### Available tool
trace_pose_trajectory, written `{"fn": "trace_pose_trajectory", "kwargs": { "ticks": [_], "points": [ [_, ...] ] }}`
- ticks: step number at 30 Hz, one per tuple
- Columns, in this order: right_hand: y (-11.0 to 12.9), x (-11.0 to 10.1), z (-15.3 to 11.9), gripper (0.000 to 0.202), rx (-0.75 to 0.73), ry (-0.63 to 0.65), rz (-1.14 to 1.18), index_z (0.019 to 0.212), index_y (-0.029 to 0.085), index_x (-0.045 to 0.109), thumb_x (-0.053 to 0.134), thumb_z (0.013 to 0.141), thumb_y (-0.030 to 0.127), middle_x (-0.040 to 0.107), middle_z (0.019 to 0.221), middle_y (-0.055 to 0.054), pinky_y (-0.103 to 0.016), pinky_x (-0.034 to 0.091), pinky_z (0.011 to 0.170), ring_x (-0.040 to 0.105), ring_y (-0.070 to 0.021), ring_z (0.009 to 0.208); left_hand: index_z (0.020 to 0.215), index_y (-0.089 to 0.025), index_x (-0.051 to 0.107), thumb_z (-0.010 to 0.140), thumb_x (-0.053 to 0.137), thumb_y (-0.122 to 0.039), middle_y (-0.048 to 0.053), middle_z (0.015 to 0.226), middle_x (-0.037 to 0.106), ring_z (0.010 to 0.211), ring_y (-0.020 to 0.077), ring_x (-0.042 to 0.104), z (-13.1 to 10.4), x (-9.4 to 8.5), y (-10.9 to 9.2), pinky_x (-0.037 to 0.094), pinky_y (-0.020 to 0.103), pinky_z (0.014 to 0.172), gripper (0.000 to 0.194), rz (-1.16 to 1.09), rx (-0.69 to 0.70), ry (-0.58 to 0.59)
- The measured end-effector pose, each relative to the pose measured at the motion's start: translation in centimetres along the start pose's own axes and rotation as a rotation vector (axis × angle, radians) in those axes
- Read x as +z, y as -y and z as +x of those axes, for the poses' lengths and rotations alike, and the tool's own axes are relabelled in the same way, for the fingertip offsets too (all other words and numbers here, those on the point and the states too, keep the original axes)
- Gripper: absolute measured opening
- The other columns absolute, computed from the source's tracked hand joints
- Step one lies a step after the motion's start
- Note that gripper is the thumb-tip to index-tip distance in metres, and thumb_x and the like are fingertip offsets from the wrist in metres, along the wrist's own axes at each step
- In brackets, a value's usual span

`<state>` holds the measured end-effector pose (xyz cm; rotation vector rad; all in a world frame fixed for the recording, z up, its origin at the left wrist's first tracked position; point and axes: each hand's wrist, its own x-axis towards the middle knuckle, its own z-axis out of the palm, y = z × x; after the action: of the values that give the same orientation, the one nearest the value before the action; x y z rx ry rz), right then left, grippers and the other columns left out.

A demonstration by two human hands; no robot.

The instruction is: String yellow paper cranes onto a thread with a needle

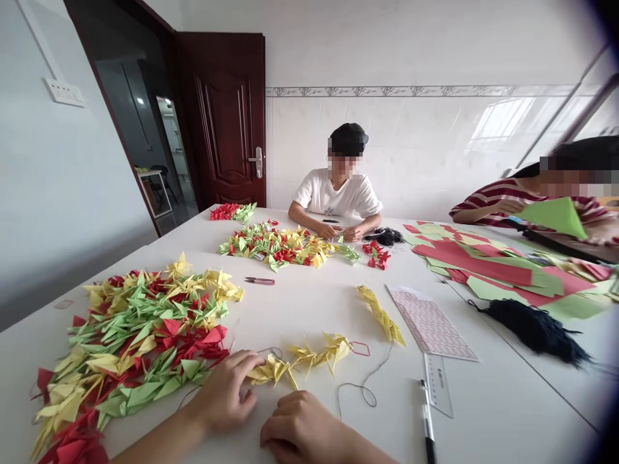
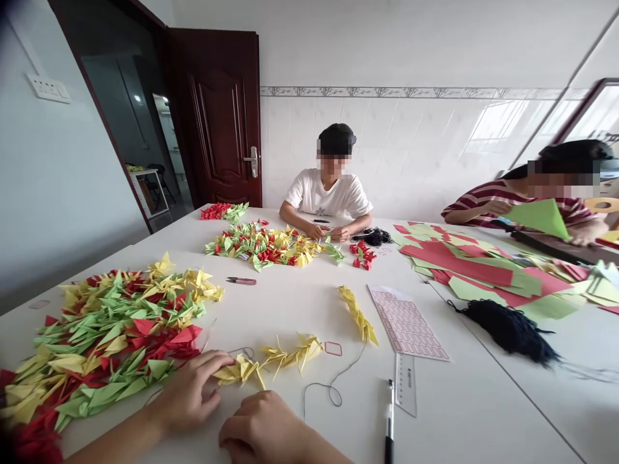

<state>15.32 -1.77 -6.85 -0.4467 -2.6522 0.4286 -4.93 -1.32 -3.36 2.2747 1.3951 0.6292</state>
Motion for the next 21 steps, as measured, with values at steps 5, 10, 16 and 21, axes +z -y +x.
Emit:
{"fn": "trace_pose_trajectory", "kwargs": {
  "ticks": [5,10,16,21],
  "points": [
    [0.3,-0.4,0.0,0.023,-0.038,-0.141,0.081,0.08,0.023,0.063,0.042,0.075,0.013,0.06,0.059,0.002,-0.023,0.039,0.053,0.05,-0.0117,0.052,0.105,-0.018,0.067,0.079,0.048,-0.016,0.007,0.103,0.071,0.096,0.0202,0.065,0.2,0.4,0.5,0.053,0.03,0.088,0.032,-0.074,0.02,-0.087],
    [0.6,-2.2,-0.4,0.02,0.153,-0.517,0.188,0.084,0.019,0.061,0.042,0.08,0.013,0.054,0.055,0.002,-0.021,0.037,0.047,0.045,-0.01,0.046,0.101,-0.018,0.073,0.081,0.058,-0.029,0.008,0.1,0.073,0.087,0.0206,0.068,1.7,-0.3,-1.8,0.055,0.027,0.074,0.027,-0.351,-0.103,-0.056],
    [-0.8,-3.0,-1.0,0.013,0.427,-0.834,0.147,0.087,0.021,0.052,0.04,0.087,0.015,0.044,0.05,0.007,-0.019,0.032,0.039,0.036,-0.008,0.041,0.091,-0.014,0.075,0.074,0.067,-0.037,0.009,0.082,0.074,0.076,0.0189,0.065,4.5,1.2,-3.0,0.05,0.025,0.066,0.03,-0.822,-0.298,-0.099],
    [-0.7,-2.0,-0.5,0.011,0.35,-0.759,-0.067,0.088,0.022,0.05,0.049,0.082,0.013,0.046,0.049,0.008,-0.02,0.037,0.045,0.043,-0.0082,0.043,0.084,-0.014,0.075,0.064,0.075,-0.037,0.006,0.074,0.072,0.067,0.0137,0.062,4.4,3.1,-1.1,0.046,0.022,0.059,0.03,-1.16,-0.477,-0.19]
  ]
}}
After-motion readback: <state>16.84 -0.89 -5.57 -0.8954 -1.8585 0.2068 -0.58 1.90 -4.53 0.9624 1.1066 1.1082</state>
